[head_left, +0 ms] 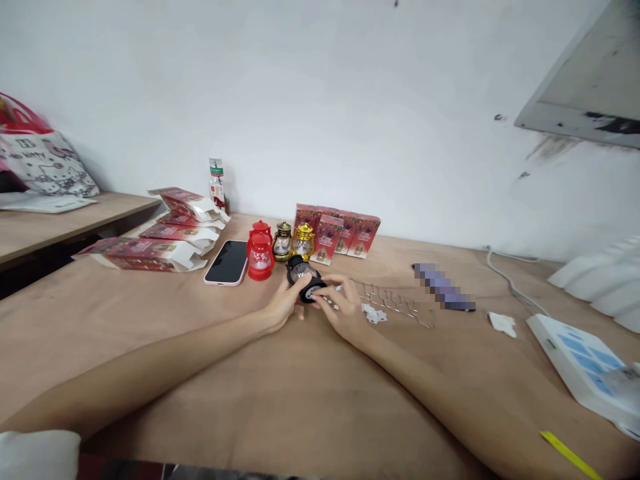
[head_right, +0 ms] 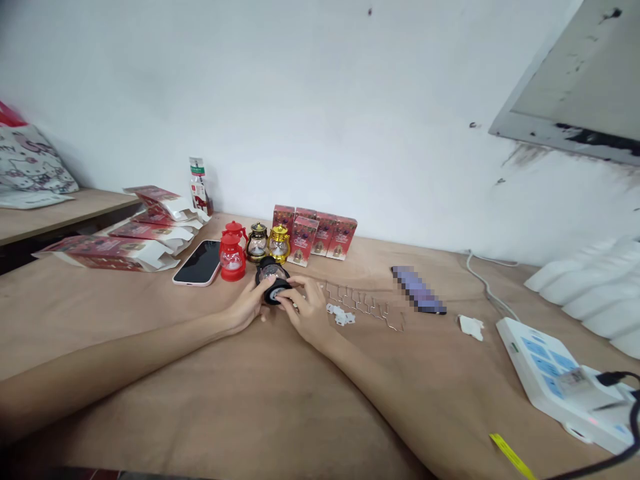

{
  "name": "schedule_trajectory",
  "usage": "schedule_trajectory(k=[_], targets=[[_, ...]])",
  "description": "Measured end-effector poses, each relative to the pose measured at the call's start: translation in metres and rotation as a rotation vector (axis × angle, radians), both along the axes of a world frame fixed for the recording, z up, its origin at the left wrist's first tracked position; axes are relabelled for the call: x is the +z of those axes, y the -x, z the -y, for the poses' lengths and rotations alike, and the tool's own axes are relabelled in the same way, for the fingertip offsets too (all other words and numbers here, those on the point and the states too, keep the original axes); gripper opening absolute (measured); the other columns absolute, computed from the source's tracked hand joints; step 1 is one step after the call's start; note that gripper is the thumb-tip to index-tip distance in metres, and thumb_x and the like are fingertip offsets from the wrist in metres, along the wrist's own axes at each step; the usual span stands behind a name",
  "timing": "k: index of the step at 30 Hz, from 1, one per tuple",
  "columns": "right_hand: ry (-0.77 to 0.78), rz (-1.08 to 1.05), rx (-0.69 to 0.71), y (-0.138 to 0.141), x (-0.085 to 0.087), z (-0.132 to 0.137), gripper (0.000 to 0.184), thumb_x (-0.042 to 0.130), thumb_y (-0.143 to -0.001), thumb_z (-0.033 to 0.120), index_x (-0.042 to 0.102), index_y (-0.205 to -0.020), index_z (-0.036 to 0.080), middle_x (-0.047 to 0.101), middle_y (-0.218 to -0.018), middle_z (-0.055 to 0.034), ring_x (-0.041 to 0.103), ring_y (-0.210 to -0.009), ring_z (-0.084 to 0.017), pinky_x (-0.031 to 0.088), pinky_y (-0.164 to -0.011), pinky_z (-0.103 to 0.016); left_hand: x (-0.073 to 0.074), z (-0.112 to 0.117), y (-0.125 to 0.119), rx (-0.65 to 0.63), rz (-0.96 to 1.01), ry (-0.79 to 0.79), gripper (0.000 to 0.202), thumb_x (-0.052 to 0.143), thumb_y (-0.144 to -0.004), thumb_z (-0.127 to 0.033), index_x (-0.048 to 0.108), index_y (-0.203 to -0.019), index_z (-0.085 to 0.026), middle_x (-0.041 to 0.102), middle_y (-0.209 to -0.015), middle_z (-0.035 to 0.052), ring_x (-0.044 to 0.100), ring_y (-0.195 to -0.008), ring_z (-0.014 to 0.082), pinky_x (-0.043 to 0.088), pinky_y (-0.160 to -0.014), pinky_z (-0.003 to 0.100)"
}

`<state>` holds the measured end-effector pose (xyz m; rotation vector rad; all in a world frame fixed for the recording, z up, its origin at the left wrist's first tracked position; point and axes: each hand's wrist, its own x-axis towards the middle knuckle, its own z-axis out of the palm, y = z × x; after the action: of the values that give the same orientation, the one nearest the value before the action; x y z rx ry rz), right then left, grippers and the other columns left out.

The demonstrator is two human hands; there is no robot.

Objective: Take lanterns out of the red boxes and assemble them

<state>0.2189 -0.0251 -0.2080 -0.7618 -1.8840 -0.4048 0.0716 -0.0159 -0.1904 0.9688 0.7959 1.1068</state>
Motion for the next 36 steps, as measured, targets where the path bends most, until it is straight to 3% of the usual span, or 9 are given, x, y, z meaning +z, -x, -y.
schedule_trajectory(k=[5,11,18,26,36], targets=[[-0.011,-0.001,-0.053,-0.014,-0.005,-0.008,0.011,0.055,-0.085,0.023,0.063,-0.078,0.021,0.059,-0.094,-0.0075,0.058,-0.085,-0.019,0.047,-0.074,-0.034,-0.005,-0.014,-0.015,0.0,-0.075,-0.085,0.047,0.067,-0.074,-0.041,0.044,-0.108,-0.018,0.057,-0.074,-0.002,0.051,-0.038,0.0059,0.03,-0.023,0.013],[0.045,0.058,-0.076,-0.023,-0.006,-0.013,0.015,0.051,-0.087,0.025,0.063,-0.079,0.021,0.06,-0.097,-0.0091,0.057,-0.087,-0.02,0.047,-0.075,-0.036,-0.004,-0.018,-0.019,-0.004,-0.084,-0.138,0.052,0.072,-0.068,-0.04,0.041,-0.104,-0.019,0.057,-0.074,-0.0025,0.051,-0.039,0.0063,0.035,-0.025,0.014],[0.114,0.115,-0.027,-0.025,-0.005,-0.016,0.016,0.047,-0.088,0.023,0.061,-0.081,0.021,0.059,-0.1,-0.0096,0.058,-0.09,-0.02,0.048,-0.078,-0.037,0.006,-0.013,-0.017,-0.043,-0.002,-0.07,0.047,0.074,-0.068,-0.026,0.043,-0.104,-0.019,0.061,-0.102,0.0076,0.064,-0.068,0.0149,0.058,-0.048,0.027],[0.16,0.097,0.029,-0.025,-0.005,-0.017,0.013,0.047,-0.088,0.02,0.059,-0.084,0.019,0.056,-0.104,-0.0112,0.058,-0.094,-0.02,0.05,-0.08,-0.037,0.008,-0.016,-0.015,-0.082,0.015,-0.051,0.028,0.068,-0.075,-0.022,0.053,-0.098,-0.016,0.062,-0.105,0.0096,0.064,-0.082,0.0182,0.06,-0.064,0.036],[0.185,0.127,0.021,-0.024,-0.006,-0.016,0.014,0.044,-0.088,0.018,0.057,-0.082,0.02,0.055,-0.104,-0.011,0.058,-0.092,-0.02,0.051,-0.079,-0.037,0.003,-0.02,-0.014,-0.096,0.032,-0.023,0.028,0.07,-0.073,-0.021,0.057,-0.096,-0.015,0.064,-0.102,0.0096,0.064,-0.08,0.0179,0.059,-0.071,0.04]])
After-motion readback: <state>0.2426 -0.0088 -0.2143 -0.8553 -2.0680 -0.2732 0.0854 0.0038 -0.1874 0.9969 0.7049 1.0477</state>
